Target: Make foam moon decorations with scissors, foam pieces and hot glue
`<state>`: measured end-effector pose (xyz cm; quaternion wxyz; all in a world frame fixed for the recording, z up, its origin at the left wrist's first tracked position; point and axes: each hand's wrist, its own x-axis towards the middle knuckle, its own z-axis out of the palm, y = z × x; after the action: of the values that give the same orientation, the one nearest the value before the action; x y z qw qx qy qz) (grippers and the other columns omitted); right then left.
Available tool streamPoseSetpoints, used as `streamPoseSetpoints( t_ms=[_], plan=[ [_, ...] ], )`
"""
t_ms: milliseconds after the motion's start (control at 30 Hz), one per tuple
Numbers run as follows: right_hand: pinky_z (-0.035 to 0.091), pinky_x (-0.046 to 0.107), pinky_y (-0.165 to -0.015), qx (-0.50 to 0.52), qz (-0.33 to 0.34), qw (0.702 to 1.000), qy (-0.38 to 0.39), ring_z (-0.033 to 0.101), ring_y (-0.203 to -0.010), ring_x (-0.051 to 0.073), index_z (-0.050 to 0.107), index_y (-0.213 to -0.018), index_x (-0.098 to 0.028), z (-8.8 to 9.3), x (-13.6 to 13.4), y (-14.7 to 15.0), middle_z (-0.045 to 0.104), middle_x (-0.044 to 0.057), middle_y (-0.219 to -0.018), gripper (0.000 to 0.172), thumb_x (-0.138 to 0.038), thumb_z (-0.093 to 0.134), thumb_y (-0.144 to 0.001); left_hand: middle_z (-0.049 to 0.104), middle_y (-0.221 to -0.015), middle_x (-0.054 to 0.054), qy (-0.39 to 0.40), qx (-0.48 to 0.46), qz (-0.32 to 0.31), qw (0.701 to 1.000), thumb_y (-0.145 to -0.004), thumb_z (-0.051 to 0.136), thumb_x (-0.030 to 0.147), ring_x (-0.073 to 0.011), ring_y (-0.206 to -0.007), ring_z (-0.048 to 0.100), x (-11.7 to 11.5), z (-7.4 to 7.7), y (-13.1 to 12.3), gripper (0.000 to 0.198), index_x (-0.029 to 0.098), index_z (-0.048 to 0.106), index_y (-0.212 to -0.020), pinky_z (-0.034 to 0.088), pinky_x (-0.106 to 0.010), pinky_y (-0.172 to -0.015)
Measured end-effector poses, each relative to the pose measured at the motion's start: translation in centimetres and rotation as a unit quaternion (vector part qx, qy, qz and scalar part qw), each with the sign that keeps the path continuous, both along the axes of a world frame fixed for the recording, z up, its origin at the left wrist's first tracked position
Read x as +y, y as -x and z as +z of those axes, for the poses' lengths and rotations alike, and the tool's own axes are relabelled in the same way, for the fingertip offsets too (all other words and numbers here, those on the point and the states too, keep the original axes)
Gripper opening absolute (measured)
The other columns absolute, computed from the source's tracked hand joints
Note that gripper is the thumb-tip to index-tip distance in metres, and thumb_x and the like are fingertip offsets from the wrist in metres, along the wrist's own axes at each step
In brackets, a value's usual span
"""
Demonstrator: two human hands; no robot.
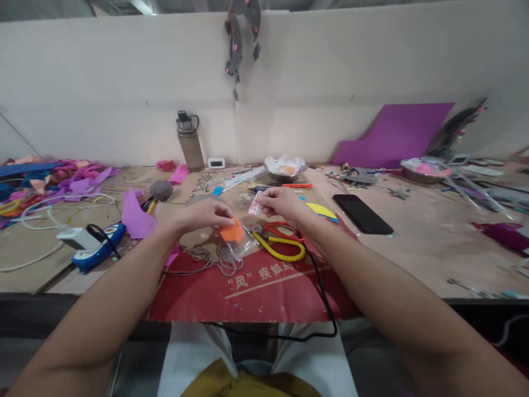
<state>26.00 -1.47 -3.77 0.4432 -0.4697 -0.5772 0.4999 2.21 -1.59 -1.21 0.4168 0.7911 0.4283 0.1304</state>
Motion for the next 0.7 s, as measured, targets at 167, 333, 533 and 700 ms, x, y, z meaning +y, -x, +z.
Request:
streamPoseSetpoints(
  t_ms=[167, 333, 533, 700],
  plan=[
    [0.034, 0.021, -0.045, -0.031, 0.013, 0.999, -0.035, 0.042, -0.045, 0.006, 0.054, -0.057, -0.018, 0.0, -0.4, 0.6, 0.05, -0.003, -0.051, 0.027, -0.03, 0.069, -0.075, 0.072, -0.081, -0.003, -0.137, 0.023, 0.019, 0.99, -0.074, 0.07, 0.043, -0.0161, -0.074, 0.063, -0.1, 0.8, 0.1, 0.024, 0.023, 0.075, -0.087, 0.044, -0.025, -0.066],
    [0.025, 0.022, -0.044, -0.059, 0.031, 0.996, -0.054, 0.036, -0.043, 0.007, 0.051, -0.06, -0.019, 0.3, -1.5, 2.1, 0.042, -0.006, -0.046, 0.029, -0.039, 0.067, -0.074, 0.069, -0.082, -0.005, -0.161, -0.092, 0.086, 0.979, -0.075, 0.07, 0.042, -0.0149, -0.072, 0.062, -1.2, 0.5, -1.3, 0.028, 0.018, 0.067, -0.089, 0.046, -0.026, -0.063],
    [0.023, 0.022, -0.044, 0.011, 0.068, 0.997, -0.019, 0.038, -0.043, 0.007, 0.047, -0.061, -0.02, -0.1, -2.7, 3.4, 0.049, -0.006, -0.047, 0.038, -0.05, 0.069, -0.069, 0.065, -0.067, -0.001, -0.117, -0.121, 0.121, 0.978, -0.073, 0.07, 0.048, -0.0138, -0.059, 0.059, -3.0, -1.0, -4.0, 0.033, 0.018, 0.059, -0.073, 0.043, -0.026, -0.055],
    [0.026, 0.022, -0.046, 0.105, 0.14, 0.983, 0.05, 0.042, -0.045, 0.008, 0.044, -0.06, -0.02, -0.6, -2.8, 3.7, 0.052, -0.004, -0.049, 0.046, -0.056, 0.072, -0.067, 0.069, -0.07, -0.005, -0.033, -0.197, 0.112, 0.973, -0.073, 0.071, 0.043, -0.0158, -0.064, 0.064, -3.1, -1.8, -4.4, 0.029, 0.017, 0.058, -0.075, 0.047, -0.028, -0.06]
  ],
)
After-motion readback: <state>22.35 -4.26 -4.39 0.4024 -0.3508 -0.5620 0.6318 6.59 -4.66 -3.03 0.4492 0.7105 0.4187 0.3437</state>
